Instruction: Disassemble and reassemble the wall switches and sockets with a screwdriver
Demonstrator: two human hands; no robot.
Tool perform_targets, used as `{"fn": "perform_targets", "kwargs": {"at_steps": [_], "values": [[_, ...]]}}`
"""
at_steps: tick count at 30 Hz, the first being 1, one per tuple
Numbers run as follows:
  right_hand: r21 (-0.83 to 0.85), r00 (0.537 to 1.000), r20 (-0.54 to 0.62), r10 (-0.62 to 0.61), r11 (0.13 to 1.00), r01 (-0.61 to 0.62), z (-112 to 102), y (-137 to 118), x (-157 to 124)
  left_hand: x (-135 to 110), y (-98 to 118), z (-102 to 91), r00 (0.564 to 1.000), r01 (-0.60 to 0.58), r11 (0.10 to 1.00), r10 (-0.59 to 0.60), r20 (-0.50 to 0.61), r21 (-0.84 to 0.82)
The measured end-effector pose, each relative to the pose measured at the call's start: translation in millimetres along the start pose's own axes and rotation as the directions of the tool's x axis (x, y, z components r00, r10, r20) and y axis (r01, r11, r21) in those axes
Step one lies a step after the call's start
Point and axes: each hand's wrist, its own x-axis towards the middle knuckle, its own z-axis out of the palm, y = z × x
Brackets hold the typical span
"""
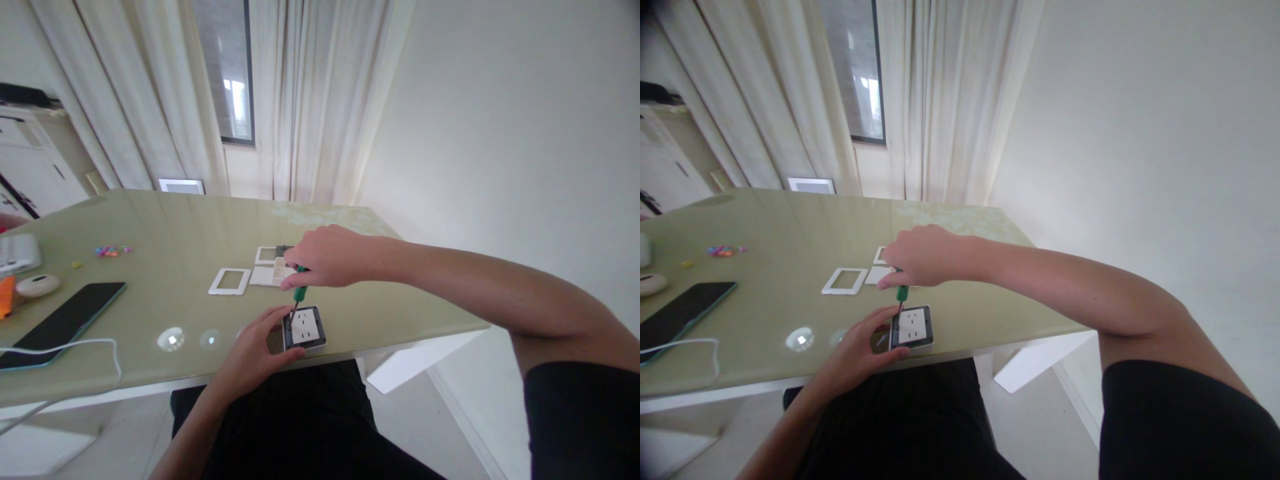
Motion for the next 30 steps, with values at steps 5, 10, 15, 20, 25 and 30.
{"fn": "perform_targets", "kwargs": {"at_steps": [5,10,15,20,25,30], "values": [[0.105,0.984,0.019,-0.177,0.979,0.174,0.3,1.8,-1.8,-0.9,0.2,1.1,1.0,0.008,1.0,-0.008,0.009,0.0],[0.053,1.0,0.0,-0.022,0.998,0.022,0.5,-1.7,-1.3,-0.8,-0.6,1.5,1.0,0.022,1.0,-0.022,0.013,-0.006],[0.098,0.987,0.013,-0.161,0.982,0.159,-0.5,-2.1,-1.0,-0.7,0.9,1.7,0.999,0.02,1.0,-0.02,0.025,-0.004],[0.077,0.996,0.009,-0.093,0.993,0.092,-1.5,-1.7,-0.6,-1.1,2.2,1.0,1.0,0.018,1.0,-0.019,0.021,0.004],[0.037,0.995,0.053,-0.084,0.996,0.082,-1.4,-1.4,0.2,-1.0,3.6,0.4,1.0,0.012,1.0,-0.012,0.019,-0.003],[0.06,0.989,0.013,-0.148,0.987,0.147,0.8,0.5,0.8,-0.9,4.0,0.5,1.0,0.011,1.0,-0.011,0.027,-0.002]]}}
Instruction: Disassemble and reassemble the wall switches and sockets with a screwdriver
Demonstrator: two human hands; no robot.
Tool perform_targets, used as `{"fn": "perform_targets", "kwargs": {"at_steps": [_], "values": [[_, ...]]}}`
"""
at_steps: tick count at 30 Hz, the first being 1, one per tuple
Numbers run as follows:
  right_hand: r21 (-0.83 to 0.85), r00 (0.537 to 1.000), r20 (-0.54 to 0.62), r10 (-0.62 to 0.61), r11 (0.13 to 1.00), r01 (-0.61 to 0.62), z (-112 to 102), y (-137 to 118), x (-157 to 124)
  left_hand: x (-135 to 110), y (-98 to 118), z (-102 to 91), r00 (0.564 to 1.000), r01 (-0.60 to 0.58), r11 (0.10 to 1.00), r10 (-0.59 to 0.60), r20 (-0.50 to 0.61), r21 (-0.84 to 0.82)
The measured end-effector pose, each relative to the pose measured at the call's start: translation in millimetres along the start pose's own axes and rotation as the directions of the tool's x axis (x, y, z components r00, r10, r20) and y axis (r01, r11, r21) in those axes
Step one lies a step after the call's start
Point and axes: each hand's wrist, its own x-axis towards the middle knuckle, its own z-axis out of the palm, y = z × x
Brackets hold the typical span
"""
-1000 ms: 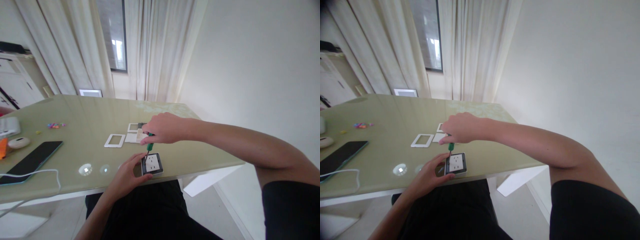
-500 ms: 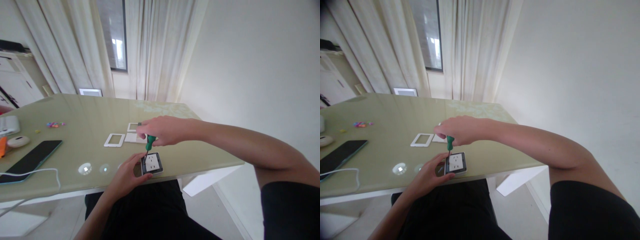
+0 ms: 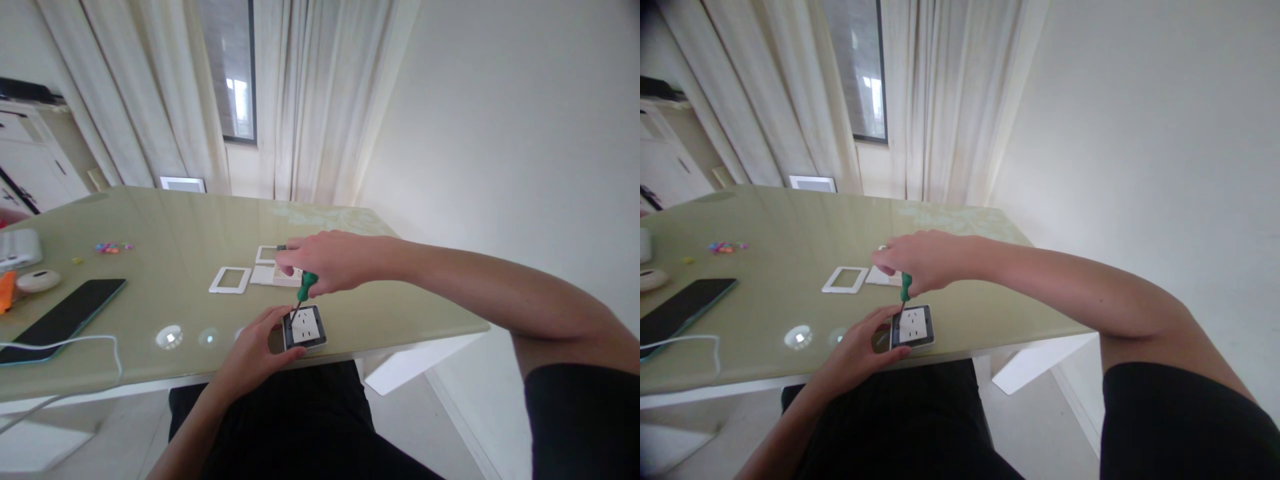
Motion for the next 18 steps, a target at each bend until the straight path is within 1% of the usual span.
{"fn": "perform_targets", "kwargs": {"at_steps": [1,4,5,8,9,12,13,16,17,18], "values": [[-0.001,1.0,0.003,-0.002,1.0,0.002,0.4,0.3,-0.1,-0.1,-0.1,0.0,1.0,0.0,1.0,0.0,0.0,0.002],[-0.002,0.997,-0.008,0.071,0.997,-0.071,0.3,0.2,-0.5,-0.4,-1.1,0.3,1.0,0.002,1.0,-0.002,-0.007,0.009],[0.008,0.997,-0.015,0.072,0.997,-0.072,-0.1,0.0,-0.5,-0.5,-1.5,0.5,1.0,0.002,1.0,-0.002,-0.008,0.011],[0.045,1.0,-0.005,-0.003,0.999,0.004,-1.8,0.3,0.0,-0.6,-2.7,1.0,1.0,0.001,1.0,-0.001,-0.008,0.018],[0.044,1.0,0.001,-0.005,0.999,0.005,-2.2,0.8,0.4,-0.6,-2.8,1.1,1.0,0.002,1.0,-0.001,-0.008,0.02],[0.033,0.997,-0.013,0.074,0.997,-0.074,-2.1,2.9,1.5,-0.8,-2.8,1.2,1.0,0.005,1.0,-0.005,-0.009,0.028],[0.039,0.997,-0.02,0.076,0.996,-0.075,-1.9,3.5,1.9,-0.8,-2.7,1.2,1.0,0.007,1.0,-0.006,-0.01,0.03],[0.073,1.0,0.002,-0.027,0.997,0.027,-1.5,4.2,2.4,-0.6,-2.2,0.9,1.0,0.0,1.0,0.001,-0.013,0.027],[0.069,0.999,0.013,-0.041,0.997,0.04,-1.5,3.8,2.5,-0.4,-2.0,0.8,1.0,-0.004,1.0,0.004,-0.014,0.027],[0.051,0.999,0.022,-0.024,0.998,0.023,-1.4,3.0,2.5,-0.2,-1.8,0.6,1.0,-0.004,1.0,0.005,-0.015,0.027]]}}
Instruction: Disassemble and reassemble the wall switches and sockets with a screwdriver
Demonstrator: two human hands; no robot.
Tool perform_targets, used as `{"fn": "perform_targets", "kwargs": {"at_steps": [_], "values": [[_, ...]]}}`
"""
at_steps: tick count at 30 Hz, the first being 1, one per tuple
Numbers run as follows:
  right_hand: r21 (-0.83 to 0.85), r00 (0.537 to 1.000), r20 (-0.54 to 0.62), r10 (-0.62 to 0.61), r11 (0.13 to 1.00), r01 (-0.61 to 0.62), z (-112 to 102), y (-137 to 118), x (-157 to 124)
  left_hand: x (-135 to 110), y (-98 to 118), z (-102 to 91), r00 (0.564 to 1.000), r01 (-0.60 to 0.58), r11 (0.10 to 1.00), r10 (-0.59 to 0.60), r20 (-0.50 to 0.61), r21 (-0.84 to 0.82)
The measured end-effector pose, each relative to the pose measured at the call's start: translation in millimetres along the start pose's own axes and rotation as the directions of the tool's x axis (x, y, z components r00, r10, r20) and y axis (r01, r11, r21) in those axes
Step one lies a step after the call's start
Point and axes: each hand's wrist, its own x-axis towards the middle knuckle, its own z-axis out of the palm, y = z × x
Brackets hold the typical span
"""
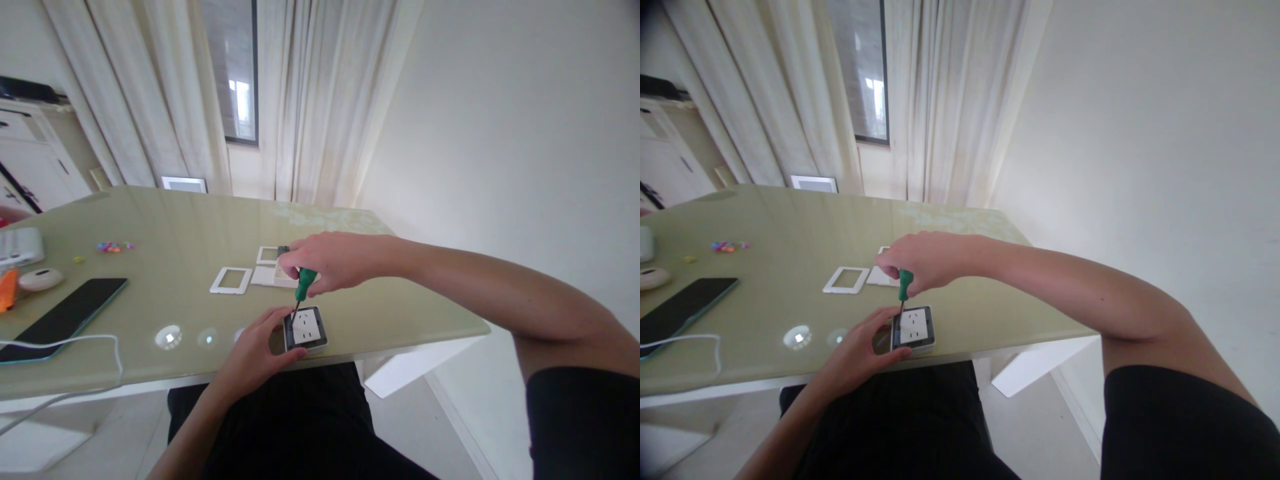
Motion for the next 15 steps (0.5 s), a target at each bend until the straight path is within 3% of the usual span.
{"fn": "perform_targets", "kwargs": {"at_steps": [4,8,12,15], "values": [[-0.068,0.994,-0.012,0.111,0.991,-0.112,0.8,-3.0,-0.5,0.5,1.6,-1.1,1.0,0.009,1.0,-0.009,-0.005,-0.001],[-0.062,0.999,0.003,0.033,0.998,-0.033,1.3,-2.4,-2.4,0.2,2.5,-1.2,1.0,0.007,1.0,-0.007,0.0,-0.016],[-0.063,0.994,-0.021,0.108,0.992,-0.109,0.7,-1.6,-2.7,-0.1,0.7,0.0,1.0,0.008,1.0,-0.008,-0.012,-0.012],[-0.035,1.0,-0.019,0.016,0.999,-0.017,-0.1,-1.8,-1.8,0.0,-0.5,0.4,1.0,0.003,1.0,-0.003,-0.012,-0.014]]}}
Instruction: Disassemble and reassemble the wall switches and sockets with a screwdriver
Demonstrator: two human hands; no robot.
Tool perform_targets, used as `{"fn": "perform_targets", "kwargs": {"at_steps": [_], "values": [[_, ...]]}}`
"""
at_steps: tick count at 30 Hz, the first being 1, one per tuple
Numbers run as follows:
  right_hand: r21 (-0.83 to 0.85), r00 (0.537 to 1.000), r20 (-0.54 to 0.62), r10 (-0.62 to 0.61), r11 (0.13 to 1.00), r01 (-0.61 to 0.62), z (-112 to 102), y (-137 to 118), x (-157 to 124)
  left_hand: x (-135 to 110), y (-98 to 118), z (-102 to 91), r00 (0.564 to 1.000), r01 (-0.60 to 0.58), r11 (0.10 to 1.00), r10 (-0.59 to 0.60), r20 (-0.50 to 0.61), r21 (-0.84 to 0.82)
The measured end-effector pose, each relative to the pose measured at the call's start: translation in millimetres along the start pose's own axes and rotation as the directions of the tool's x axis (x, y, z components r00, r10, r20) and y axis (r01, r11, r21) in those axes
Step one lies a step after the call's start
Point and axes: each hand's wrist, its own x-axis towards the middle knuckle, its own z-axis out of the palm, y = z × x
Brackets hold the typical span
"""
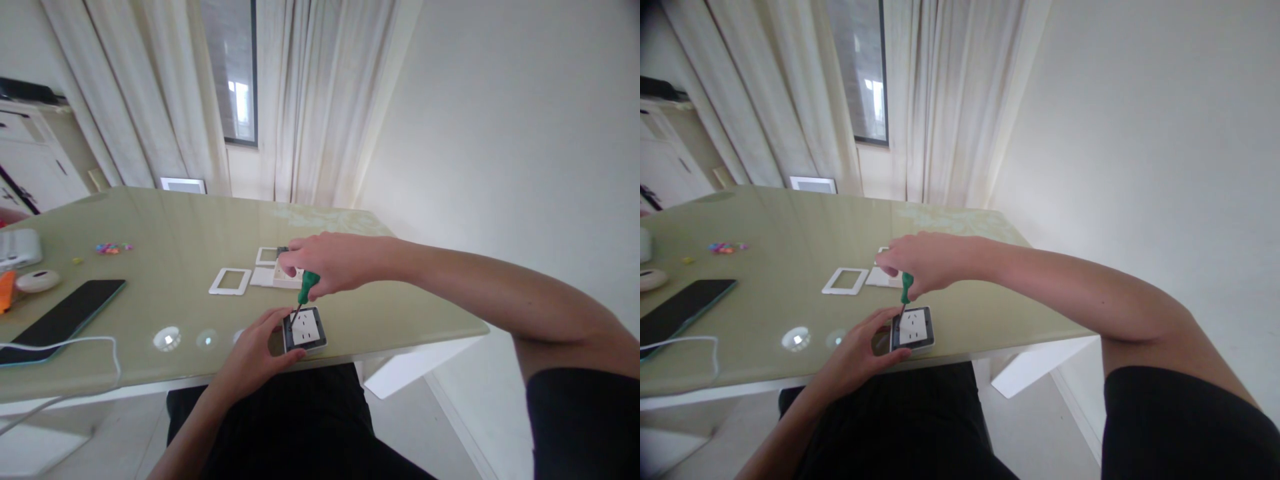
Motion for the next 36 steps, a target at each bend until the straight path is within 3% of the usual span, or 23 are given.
{"fn": "perform_targets", "kwargs": {"at_steps": [5,9,13,17,21,31,36], "values": [[-0.008,0.996,-0.021,0.088,0.996,-0.088,0.6,-3.6,1.8,0.1,-0.2,0.1,1.0,-0.002,1.0,0.002,-0.011,0.021],[0.032,1.0,0.011,-0.001,0.999,0.001,1.1,-3.6,2.1,0.3,0.5,0.2,1.0,-0.005,1.0,0.006,-0.012,0.024],[0.007,0.997,-0.007,0.071,0.997,-0.071,0.7,-2.2,1.9,0.6,1.0,-0.1,1.0,-0.005,0.999,0.005,-0.013,0.038],[0.005,1.0,0.007,0.018,1.0,-0.018,0.1,-3.1,1.9,0.6,1.2,-0.3,1.0,-0.005,1.0,0.005,-0.005,0.026],[-0.021,0.995,0.004,0.102,0.995,-0.102,0.7,-3.8,1.8,0.2,0.3,0.1,1.0,0.001,1.0,-0.001,0.001,0.026],[-0.025,0.999,0.01,0.05,0.998,-0.049,-0.4,-7.4,3.3,0.0,1.4,-0.4,1.0,0.0,0.999,0.0,-0.004,0.053],[-0.046,0.993,0.001,0.115,0.992,-0.115,-1.1,-8.4,2.9,0.2,1.8,-0.3,1.0,0.01,0.999,-0.01,0.001,0.049]]}}
